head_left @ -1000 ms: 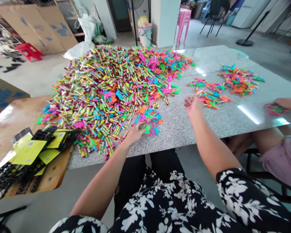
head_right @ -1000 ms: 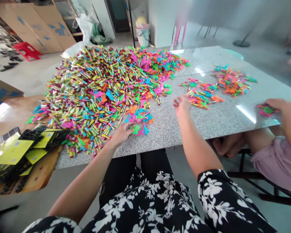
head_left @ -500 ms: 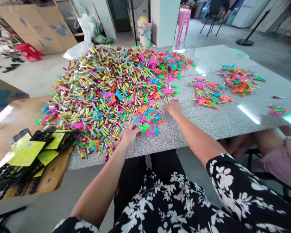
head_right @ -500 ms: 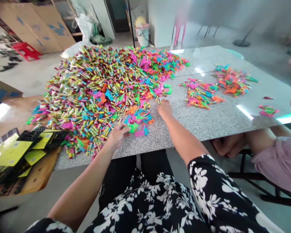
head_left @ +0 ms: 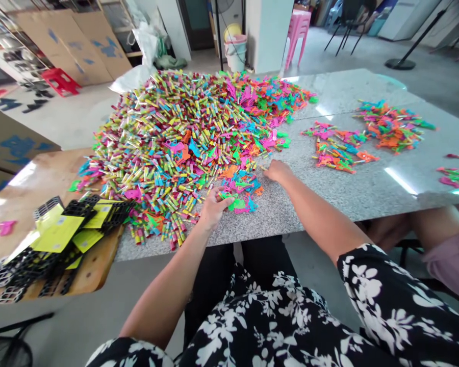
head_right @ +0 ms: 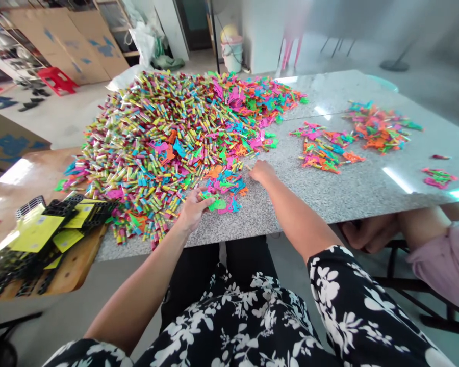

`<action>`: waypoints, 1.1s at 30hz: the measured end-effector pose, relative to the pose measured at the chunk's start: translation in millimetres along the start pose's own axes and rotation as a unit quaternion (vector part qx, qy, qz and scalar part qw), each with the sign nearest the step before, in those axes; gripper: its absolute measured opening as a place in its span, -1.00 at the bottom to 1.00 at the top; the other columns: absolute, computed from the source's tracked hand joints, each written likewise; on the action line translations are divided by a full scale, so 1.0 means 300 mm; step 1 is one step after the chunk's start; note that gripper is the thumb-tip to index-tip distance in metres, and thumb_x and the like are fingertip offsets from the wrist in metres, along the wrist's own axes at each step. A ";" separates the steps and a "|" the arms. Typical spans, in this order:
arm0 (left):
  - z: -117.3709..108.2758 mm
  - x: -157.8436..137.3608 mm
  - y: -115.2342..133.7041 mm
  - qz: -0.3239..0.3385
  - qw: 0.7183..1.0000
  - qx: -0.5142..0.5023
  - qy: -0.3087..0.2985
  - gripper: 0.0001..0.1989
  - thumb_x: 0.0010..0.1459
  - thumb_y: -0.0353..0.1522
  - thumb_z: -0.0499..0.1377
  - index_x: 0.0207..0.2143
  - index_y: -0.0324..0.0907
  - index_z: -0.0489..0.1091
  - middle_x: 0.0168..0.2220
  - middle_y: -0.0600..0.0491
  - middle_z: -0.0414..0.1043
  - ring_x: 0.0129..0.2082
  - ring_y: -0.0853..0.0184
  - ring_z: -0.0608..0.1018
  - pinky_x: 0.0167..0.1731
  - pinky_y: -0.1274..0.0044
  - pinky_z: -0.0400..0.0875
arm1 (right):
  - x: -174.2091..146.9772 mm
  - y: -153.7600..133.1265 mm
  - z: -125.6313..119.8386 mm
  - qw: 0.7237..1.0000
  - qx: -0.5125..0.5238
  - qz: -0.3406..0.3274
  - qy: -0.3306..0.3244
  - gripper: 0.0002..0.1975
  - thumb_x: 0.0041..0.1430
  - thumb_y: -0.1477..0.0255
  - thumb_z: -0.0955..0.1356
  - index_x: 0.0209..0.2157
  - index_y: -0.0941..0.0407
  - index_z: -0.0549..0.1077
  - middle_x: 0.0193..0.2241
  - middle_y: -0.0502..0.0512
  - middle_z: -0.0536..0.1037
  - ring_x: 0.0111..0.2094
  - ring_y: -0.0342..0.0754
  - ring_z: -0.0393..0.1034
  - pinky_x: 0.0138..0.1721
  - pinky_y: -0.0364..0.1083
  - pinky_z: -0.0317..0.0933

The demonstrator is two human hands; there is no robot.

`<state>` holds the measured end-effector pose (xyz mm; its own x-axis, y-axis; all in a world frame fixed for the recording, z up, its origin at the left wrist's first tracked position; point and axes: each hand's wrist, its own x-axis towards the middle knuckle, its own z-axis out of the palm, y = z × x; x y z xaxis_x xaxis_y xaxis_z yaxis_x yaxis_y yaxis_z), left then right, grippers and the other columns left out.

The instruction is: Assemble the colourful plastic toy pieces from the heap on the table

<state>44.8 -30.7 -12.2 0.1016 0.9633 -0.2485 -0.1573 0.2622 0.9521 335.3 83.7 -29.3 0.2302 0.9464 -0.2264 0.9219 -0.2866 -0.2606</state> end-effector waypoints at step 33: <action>0.108 -0.018 0.052 -0.004 0.990 -0.140 -0.024 -0.39 -0.12 -0.20 0.62 -0.35 -0.10 0.20 -0.40 0.18 0.57 -0.36 0.31 0.70 -0.16 0.37 0.68 | -0.556 -0.161 0.138 0.649 0.748 -0.128 -0.059 -0.72 0.15 0.16 0.47 -0.23 0.04 0.47 -0.51 -0.05 0.60 -0.63 -0.14 0.38 -0.57 -0.13 0.30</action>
<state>73.8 -33.6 9.7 0.1498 0.9589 -0.2410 -0.4212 0.2824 0.8619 239.5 -66.4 -17.9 0.0219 0.9988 -0.0443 -0.4289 -0.0306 -0.9029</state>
